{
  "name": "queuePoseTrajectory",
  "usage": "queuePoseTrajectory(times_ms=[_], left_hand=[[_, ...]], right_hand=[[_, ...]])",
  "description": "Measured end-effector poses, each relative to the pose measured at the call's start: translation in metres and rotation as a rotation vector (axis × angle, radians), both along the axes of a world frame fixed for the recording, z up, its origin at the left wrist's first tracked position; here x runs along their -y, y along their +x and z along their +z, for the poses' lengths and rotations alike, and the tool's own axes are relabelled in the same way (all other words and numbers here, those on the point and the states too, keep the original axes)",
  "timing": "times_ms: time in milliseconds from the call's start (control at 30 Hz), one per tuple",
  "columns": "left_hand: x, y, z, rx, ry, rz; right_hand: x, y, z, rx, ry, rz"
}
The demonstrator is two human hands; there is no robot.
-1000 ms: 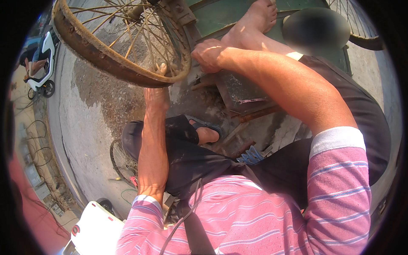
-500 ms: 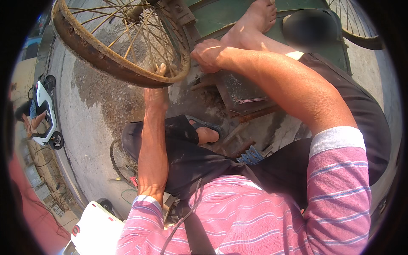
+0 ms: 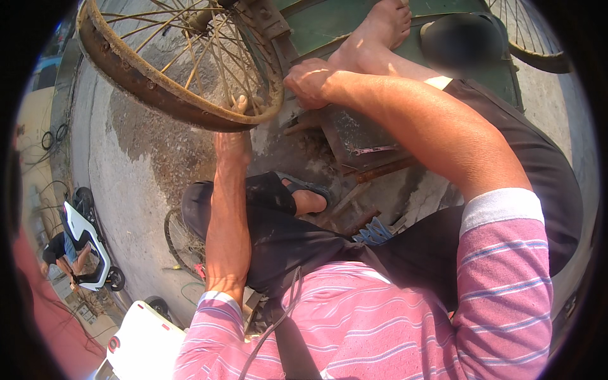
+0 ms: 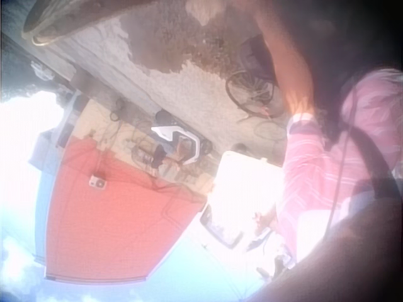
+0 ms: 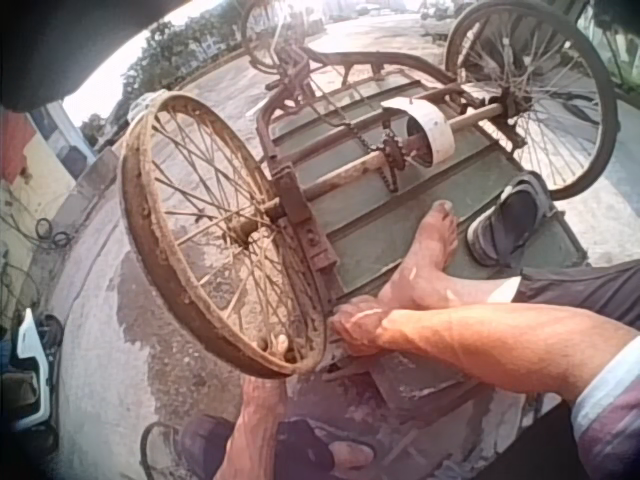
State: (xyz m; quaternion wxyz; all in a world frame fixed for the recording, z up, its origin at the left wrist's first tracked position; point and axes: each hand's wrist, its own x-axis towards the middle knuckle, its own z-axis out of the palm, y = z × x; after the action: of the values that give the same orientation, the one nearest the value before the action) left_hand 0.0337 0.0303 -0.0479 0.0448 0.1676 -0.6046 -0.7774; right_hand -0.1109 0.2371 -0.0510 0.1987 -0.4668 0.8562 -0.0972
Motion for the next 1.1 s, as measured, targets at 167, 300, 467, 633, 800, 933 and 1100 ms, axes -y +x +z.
queuePoseTrajectory(times_ms=[167,300,467,633,800,933,1100], left_hand=[[0.001,0.001,-0.001,-0.001,0.028,0.016],[0.001,0.000,-0.002,0.007,0.032,0.016],[-0.006,-0.002,-0.001,-0.027,-0.026,0.064],[0.007,-0.001,-0.010,0.023,0.051,0.019],[0.003,0.001,-0.006,0.007,0.024,0.034],[-0.004,0.000,0.004,-0.013,0.000,0.011],[-0.002,0.004,0.005,-0.024,-0.054,0.001]], right_hand=[[0.001,0.004,0.011,-0.008,-0.031,0.004],[-0.005,0.004,0.001,-0.045,-0.129,0.004],[0.001,0.000,-0.001,0.004,0.009,-0.005],[0.002,0.001,0.003,-0.005,0.006,0.000],[0.000,0.006,0.009,-0.039,-0.067,-0.003],[-0.004,0.005,0.005,-0.050,-0.103,-0.001],[0.001,0.005,0.014,-0.013,-0.028,0.001]])
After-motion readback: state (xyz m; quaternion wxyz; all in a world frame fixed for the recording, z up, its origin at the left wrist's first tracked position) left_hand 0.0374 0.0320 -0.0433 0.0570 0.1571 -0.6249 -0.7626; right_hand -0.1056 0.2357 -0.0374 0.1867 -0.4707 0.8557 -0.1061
